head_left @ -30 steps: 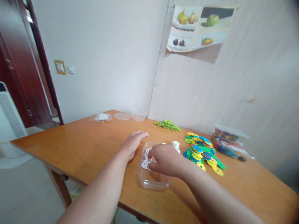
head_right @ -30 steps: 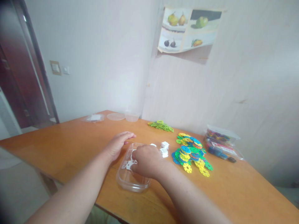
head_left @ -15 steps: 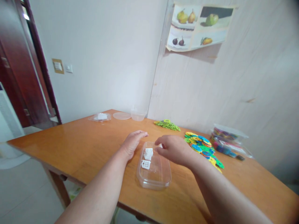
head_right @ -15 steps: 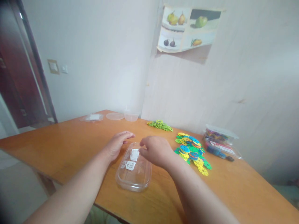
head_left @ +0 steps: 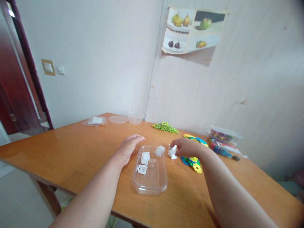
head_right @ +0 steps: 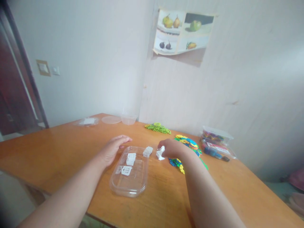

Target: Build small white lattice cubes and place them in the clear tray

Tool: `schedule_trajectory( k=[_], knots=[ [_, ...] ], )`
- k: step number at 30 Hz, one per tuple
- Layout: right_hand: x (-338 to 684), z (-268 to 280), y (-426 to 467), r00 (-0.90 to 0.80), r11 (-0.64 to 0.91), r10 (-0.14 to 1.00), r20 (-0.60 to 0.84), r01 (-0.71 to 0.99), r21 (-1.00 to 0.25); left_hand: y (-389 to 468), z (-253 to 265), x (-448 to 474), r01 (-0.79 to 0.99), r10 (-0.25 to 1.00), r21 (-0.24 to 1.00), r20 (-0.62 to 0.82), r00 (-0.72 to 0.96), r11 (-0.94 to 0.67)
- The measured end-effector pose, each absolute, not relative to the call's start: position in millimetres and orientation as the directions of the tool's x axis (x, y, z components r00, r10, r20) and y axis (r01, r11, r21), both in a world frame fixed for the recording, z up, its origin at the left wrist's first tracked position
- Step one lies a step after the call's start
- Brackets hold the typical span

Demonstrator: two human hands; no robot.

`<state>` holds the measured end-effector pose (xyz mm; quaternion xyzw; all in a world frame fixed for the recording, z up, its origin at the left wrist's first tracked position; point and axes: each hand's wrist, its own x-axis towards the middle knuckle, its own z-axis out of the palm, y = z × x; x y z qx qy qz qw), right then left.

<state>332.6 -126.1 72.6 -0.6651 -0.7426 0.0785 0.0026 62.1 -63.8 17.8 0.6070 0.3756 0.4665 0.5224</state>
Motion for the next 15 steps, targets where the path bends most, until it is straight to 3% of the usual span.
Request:
schedule_trajectory(
  k=[15],
  knots=[
    [323.6,64.8,-120.1,-0.071,0.06,0.988,-0.135,0.995,-0.083,-64.0,18.2,62.1,-0.016,0.941,0.984,0.175,0.289,-0.179]
  ],
)
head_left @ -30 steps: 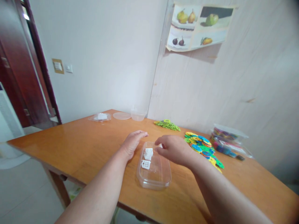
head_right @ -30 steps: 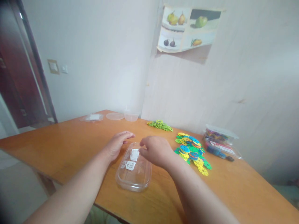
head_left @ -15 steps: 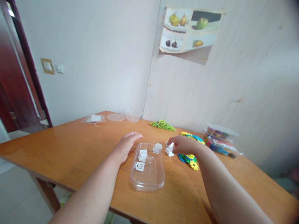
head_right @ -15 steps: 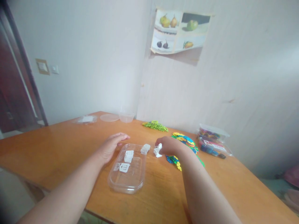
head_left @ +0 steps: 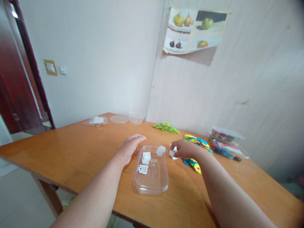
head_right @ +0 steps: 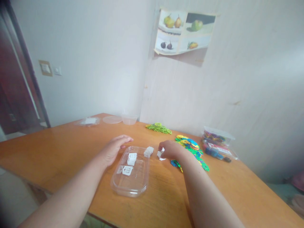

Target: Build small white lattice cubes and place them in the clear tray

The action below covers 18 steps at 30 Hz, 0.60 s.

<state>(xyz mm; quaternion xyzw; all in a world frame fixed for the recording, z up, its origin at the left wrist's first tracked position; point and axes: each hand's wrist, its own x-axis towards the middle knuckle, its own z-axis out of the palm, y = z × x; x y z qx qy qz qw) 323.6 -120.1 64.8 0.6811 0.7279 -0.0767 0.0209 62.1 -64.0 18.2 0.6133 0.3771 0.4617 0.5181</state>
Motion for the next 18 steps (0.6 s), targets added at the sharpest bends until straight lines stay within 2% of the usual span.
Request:
schedule_trajectory(
  k=[6,10,14,18],
  knots=[
    [325.7,66.1,-121.1,-0.047,0.035,0.996,-0.076,0.988,-0.148,-63.9,18.3,61.9,-0.023,0.94,0.985,0.169,0.295,-0.17],
    [316.6,73.8,-125.4,-0.096,0.134,0.988,0.122,0.922,-0.362,-65.0,19.1,61.8,-0.048,0.928,0.982,0.188,0.321,-0.182],
    [291.7,78.2,-130.7,-0.148,0.307,0.94,0.306,0.756,-0.578,-69.1,21.0,62.4,-0.096,0.899,0.975,0.224,0.377,-0.202],
    [259.8,75.0,-137.6,-0.221,0.45,0.89,0.398,0.561,-0.695,-74.1,23.1,62.7,-0.133,0.859,0.972,0.235,0.455,-0.196]
  ],
)
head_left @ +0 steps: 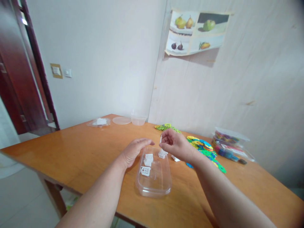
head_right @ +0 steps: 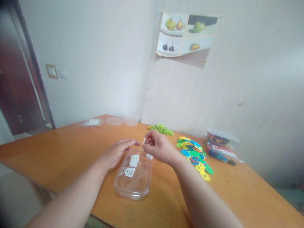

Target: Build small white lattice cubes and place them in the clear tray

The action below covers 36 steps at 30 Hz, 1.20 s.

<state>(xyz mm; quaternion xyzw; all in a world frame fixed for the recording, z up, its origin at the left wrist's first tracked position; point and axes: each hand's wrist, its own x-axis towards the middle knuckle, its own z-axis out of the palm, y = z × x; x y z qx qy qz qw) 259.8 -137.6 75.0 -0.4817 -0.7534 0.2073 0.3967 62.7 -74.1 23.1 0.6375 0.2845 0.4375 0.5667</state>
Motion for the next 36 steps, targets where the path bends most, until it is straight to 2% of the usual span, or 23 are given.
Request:
schedule_trajectory(
  k=[2,7,13,20,25,29,32,36],
  knots=[
    [247.6,71.1,-140.2,-0.247,0.495,0.866,0.434,0.538,-0.682,-75.6,23.6,62.4,-0.174,0.828,0.967,0.251,0.501,-0.188],
    [236.9,60.1,-139.0,-0.258,0.576,0.797,0.546,0.595,-0.56,-74.8,21.7,61.1,-0.272,0.789,0.952,0.274,0.55,-0.141],
    [240.4,57.0,-136.4,-0.173,0.495,0.827,0.535,0.675,-0.546,-68.6,18.7,60.0,-0.288,0.836,0.953,0.231,0.498,-0.092],
    [241.5,63.1,-140.5,-0.24,0.474,0.772,0.588,0.834,-0.282,-69.0,18.2,61.7,-0.281,0.858,0.957,0.203,0.473,-0.072],
    [242.9,71.7,-146.3,-0.246,0.414,0.828,0.504,0.875,-0.252,-68.3,18.6,61.3,-0.191,0.882,0.974,0.195,0.428,-0.123],
    [239.6,78.8,-156.3,-0.335,0.407,0.899,0.282,0.877,-0.254,-64.9,18.6,60.6,-0.086,0.936,0.976,0.218,0.275,-0.202],
    [231.5,76.3,-161.6,-0.389,0.416,0.905,0.172,0.894,-0.168,-64.0,18.1,60.8,-0.077,0.939,0.976,0.218,0.264,-0.204],
    [220.4,66.8,-162.1,-0.422,0.434,0.893,0.153,0.9,-0.048,-64.2,17.7,61.4,-0.072,0.936,0.975,0.222,0.274,-0.21]
  ],
)
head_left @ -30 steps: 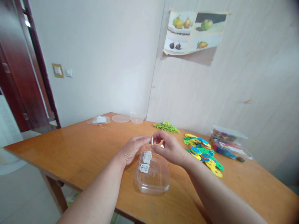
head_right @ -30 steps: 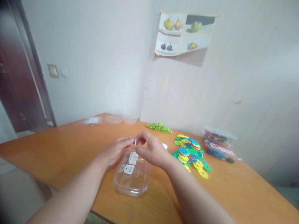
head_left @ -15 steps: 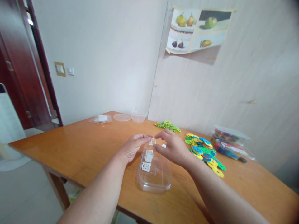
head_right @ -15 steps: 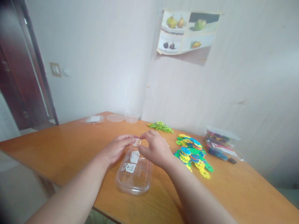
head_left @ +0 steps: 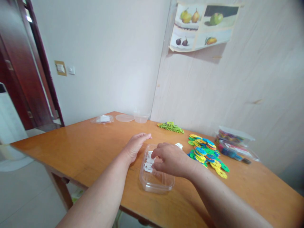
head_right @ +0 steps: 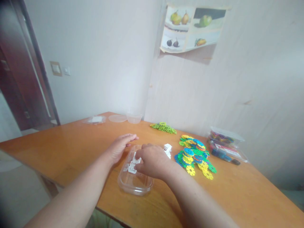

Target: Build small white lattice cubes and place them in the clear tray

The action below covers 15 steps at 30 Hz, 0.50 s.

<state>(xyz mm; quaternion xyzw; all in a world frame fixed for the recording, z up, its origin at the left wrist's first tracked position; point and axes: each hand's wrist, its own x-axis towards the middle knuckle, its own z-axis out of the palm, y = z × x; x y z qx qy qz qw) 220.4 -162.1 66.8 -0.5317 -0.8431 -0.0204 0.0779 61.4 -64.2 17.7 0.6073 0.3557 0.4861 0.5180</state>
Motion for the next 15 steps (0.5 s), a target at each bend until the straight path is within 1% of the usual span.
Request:
schedule_trajectory(
  k=[3,6,12,15],
  knots=[
    [215.7,63.5,-160.9,-0.425,0.426,0.896,0.13,0.904,0.022,-64.1,17.7,61.4,-0.074,0.932,0.973,0.229,0.28,-0.217],
    [213.5,64.0,-160.5,-0.424,0.419,0.9,0.1,0.905,0.067,-63.9,17.4,61.4,-0.069,0.931,0.973,0.231,0.282,-0.22],
    [210.5,64.1,-158.9,-0.405,0.399,0.914,0.037,0.911,0.108,-65.2,17.7,62.0,-0.056,0.936,0.977,0.212,0.281,-0.205],
    [208.9,62.4,-157.9,-0.387,0.382,0.921,0.037,0.918,0.11,-66.3,19.3,61.9,-0.058,0.937,0.979,0.206,0.284,-0.197]
  ],
)
